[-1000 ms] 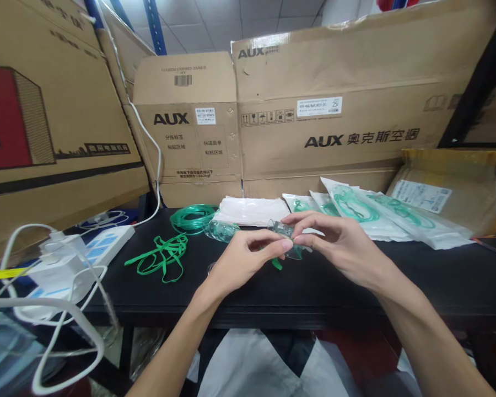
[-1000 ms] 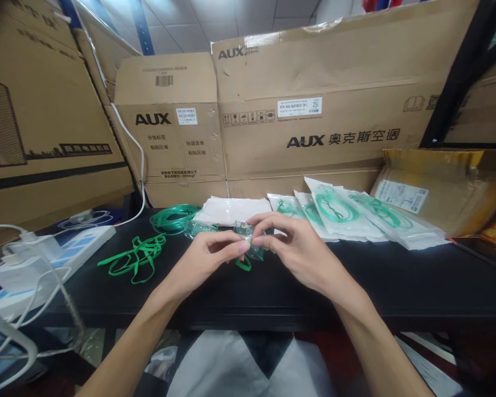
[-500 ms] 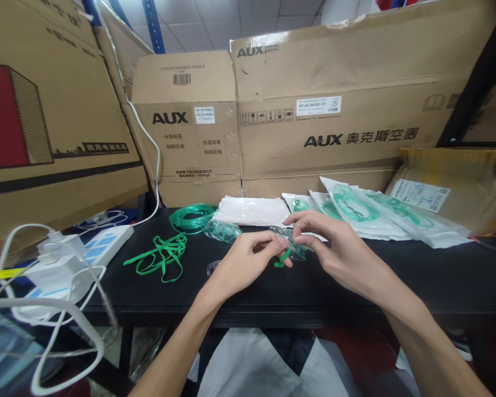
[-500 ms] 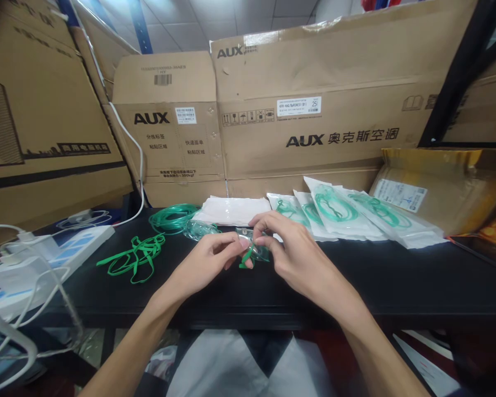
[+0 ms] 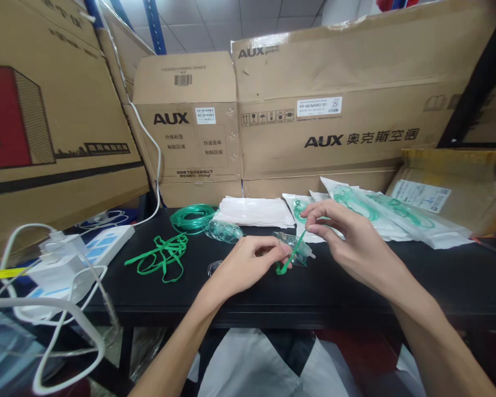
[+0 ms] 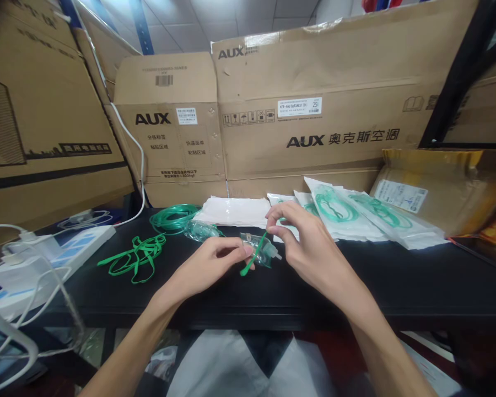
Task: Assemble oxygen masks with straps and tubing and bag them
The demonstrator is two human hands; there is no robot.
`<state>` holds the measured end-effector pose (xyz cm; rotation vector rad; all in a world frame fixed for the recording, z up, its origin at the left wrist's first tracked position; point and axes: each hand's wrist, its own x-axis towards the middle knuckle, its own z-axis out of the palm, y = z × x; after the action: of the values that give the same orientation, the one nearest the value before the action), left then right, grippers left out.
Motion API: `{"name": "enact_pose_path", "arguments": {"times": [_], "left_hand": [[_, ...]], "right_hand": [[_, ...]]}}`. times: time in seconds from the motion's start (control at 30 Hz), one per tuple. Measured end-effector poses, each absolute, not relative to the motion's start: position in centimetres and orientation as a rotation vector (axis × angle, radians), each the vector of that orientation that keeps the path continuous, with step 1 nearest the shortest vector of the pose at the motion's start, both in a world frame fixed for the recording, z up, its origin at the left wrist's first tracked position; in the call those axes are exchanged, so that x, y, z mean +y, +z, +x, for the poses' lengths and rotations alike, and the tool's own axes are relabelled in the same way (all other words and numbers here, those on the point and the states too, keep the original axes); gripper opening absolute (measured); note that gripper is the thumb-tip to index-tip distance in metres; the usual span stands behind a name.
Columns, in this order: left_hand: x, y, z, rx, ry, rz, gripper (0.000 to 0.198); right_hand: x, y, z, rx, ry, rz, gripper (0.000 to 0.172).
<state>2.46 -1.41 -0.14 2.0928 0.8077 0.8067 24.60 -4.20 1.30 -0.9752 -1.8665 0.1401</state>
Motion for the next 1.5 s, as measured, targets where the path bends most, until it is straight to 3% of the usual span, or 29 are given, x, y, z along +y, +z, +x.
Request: {"name": "enact_pose_path", "arguments": {"times": [0.37, 0.53, 0.67, 0.93, 1.2, 1.5], "left_hand": [[-1.3, -0.7, 2.2, 0.854, 0.693, 2.152, 0.028], [-1.4, -0.2, 2.5, 0.813, 0.811, 2.09, 0.044], [-1.2, -0.2, 2.1, 0.825, 0.775, 2.147, 0.047], [-1.6, -1.6, 2.4, 0.851, 0.617, 2.346, 0.03], [-1.7, -1.4, 2.1, 0.881, 0.53, 2.325, 0.029], [-0.4, -1.1, 0.5, 1.155, 0.788, 2.367, 0.024]], "right_hand": [[-3.2, 1.3, 26.7, -1.59, 0.087, -1.095, 0.01], [-3.9, 1.3, 26.1, -1.923, 0.451, -1.136, 0.023], [-4.0, 0.6, 24.7, -2.088, 0.708, -1.183, 0.048], [-3.5, 0.8, 28.7, -2.275, 0.487, -1.328, 0.043], [-4.8, 2.3, 34.4, -1.898, 0.32, -1.495, 0.051], [-4.8, 2.4, 34.8, -1.867, 0.265, -1.548, 0.051]]}}
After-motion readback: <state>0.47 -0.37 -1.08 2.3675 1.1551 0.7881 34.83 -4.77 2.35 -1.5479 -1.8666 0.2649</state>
